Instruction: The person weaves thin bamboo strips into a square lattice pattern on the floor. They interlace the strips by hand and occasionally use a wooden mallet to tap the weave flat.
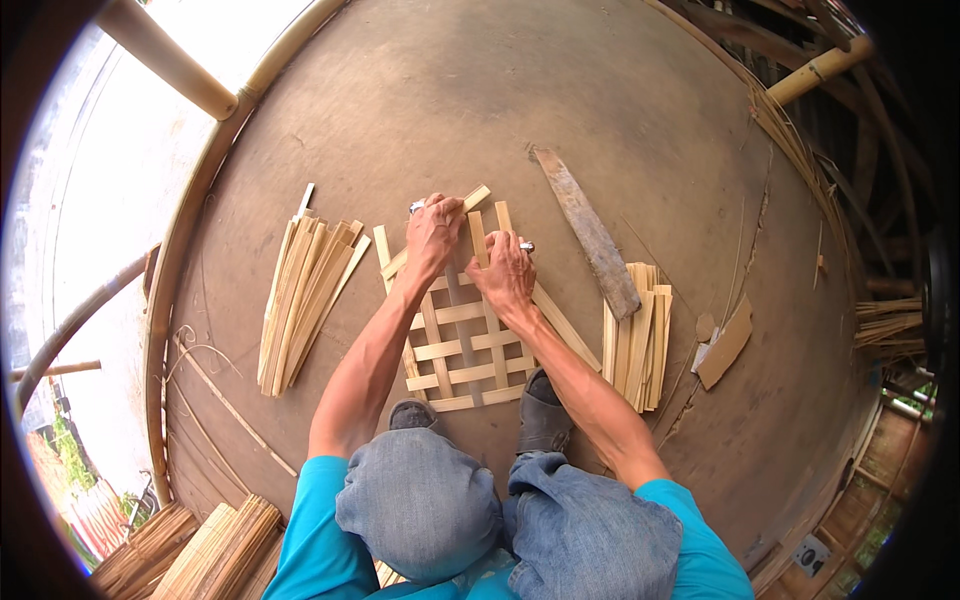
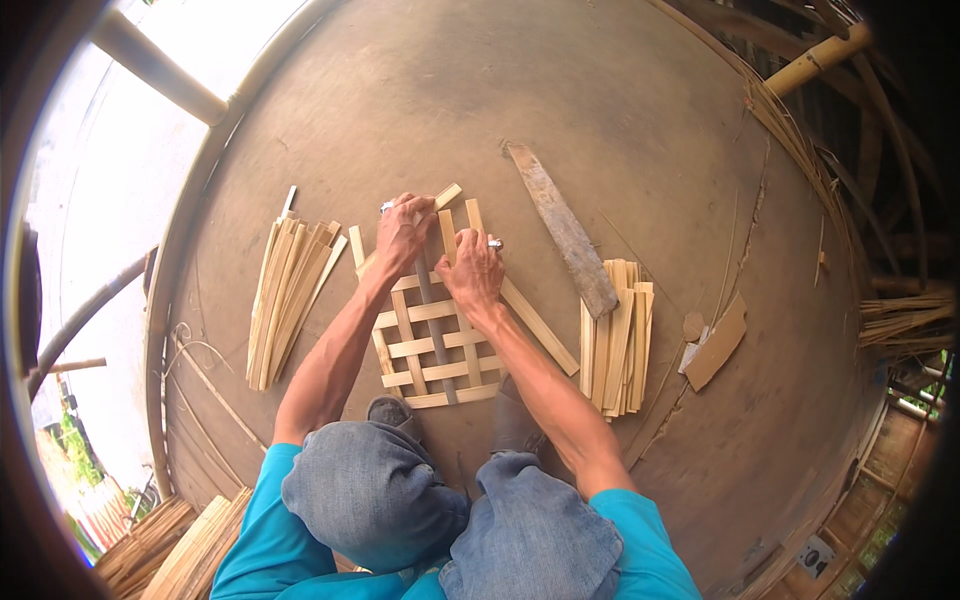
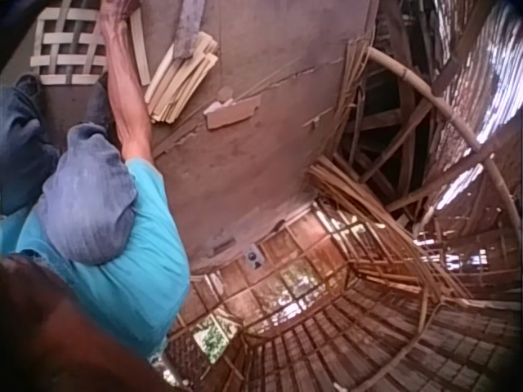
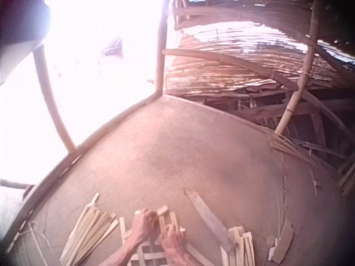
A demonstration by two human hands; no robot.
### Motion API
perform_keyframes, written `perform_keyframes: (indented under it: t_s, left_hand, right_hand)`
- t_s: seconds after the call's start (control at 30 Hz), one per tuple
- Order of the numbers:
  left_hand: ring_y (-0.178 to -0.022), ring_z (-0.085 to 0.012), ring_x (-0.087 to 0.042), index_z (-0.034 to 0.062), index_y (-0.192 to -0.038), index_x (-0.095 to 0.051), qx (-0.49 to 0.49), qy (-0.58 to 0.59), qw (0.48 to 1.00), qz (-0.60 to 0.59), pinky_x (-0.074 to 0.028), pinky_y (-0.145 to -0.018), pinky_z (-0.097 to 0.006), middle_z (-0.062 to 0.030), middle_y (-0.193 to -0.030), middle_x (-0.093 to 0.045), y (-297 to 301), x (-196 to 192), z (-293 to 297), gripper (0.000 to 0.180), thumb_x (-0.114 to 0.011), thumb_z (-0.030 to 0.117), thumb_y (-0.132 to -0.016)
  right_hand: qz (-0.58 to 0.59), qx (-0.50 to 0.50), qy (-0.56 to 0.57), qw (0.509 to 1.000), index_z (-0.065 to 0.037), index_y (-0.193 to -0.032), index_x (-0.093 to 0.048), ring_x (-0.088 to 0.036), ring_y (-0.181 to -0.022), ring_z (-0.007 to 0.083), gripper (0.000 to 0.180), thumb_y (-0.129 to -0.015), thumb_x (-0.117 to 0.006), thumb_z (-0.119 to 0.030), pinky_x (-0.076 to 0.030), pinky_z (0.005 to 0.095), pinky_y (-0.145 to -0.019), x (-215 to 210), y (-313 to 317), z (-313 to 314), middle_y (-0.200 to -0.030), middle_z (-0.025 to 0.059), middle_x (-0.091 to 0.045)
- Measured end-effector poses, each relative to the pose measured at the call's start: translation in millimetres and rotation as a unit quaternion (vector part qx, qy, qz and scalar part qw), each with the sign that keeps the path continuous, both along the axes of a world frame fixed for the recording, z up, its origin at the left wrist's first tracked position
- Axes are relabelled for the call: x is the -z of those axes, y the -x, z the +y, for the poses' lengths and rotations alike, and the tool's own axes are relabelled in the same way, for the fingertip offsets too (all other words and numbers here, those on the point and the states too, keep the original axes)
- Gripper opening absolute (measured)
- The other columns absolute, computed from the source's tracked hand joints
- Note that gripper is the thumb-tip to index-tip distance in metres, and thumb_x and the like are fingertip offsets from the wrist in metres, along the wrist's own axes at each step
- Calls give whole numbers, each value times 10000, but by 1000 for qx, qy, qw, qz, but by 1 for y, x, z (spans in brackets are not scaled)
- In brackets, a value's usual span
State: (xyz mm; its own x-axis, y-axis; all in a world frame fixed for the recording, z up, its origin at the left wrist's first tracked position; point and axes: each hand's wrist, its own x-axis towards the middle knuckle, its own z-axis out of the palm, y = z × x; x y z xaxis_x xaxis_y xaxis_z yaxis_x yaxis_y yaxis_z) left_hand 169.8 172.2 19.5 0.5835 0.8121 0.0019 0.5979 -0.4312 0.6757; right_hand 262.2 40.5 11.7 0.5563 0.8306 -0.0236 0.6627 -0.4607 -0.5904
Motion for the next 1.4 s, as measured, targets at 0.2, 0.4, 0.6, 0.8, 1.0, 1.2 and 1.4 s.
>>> perform_keyframes:
  t_s: [0.2, 0.4, 0.6, 0.8, 1.0, 1.2, 1.4]
  left_hand:
    - [-1166, -333, -646, 92, -1201, -738, 75, 13, 997, 23, -487, -1009, -471, -131, -1190, -714, 4, -3, 6, 321, -767, 229, -912]
    - [-1154, -357, -572, 99, -1200, -614, 66, -4, 998, 13, -387, -1011, -517, -131, -1137, -693, 9, 16, 4, 340, -700, 141, -873]
    - [-1148, -353, -545, 84, -1219, -571, 70, 3, 998, 9, -351, -1008, -529, -154, -1112, -684, 0, 11, -2, 381, -672, 110, -853]
    - [-1137, -346, -536, 51, -1240, -569, 43, -6, 999, 12, -328, -1037, -517, -171, -1109, -674, 0, 8, -9, 424, -691, 95, -836]
    - [-1143, -347, -537, 34, -1248, -564, 41, -34, 998, -18, -326, -1054, -513, -173, -1138, -650, 1, 17, -10, 445, -706, 73, -829]
    - [-1155, -352, -534, 37, -1246, -559, 38, -48, 998, -25, -326, -1069, -503, -167, -1172, -630, 2, 18, -12, 445, -717, 71, -831]
    - [-1172, -345, -521, 43, -1233, -564, 25, -59, 998, -29, -335, -1054, -501, -149, -1176, -612, 0, 16, -16, 446, -706, 56, -809]
  right_hand:
    - [-11, -5, -15, 1000, -76, -1082, -590, -641, -997, 311, 386, -806, -822, -215, -548, 467, -871, 3, -3, -3, -1024, 112, -633]
    - [13, -23, -72, 997, -63, -1328, -602, -656, -1047, 327, 451, -917, -767, -147, -591, 448, -837, -16, -11, -9, -1128, 134, -607]
    - [-22, -45, -66, 997, -93, -1586, -500, -680, -894, 349, 621, -991, -674, -50, -594, 460, -771, 6, -35, -14, -1096, 174, -590]
    - [-18, -32, -121, 992, -62, -1591, -486, -681, -877, 336, 593, -1017, -637, -38, -604, 442, -740, 7, -26, -14, -1070, 176, -598]
    - [-27, -32, -107, 993, -59, -1594, -484, -681, -866, 326, 588, -1025, -627, -41, -606, 437, -737, 7, -27, -12, -1076, 173, -591]
    - [3, -1, -87, 996, -81, -1568, -544, -639, -883, 298, 581, -1000, -656, -40, -561, 429, -795, -1, -23, -11, -1006, 167, -592]
    - [-27, -2, -78, 997, -78, -1529, -589, -645, -833, 304, 559, -978, -678, -43, -570, 430, -760, -3, -25, -9, -963, 158, -600]
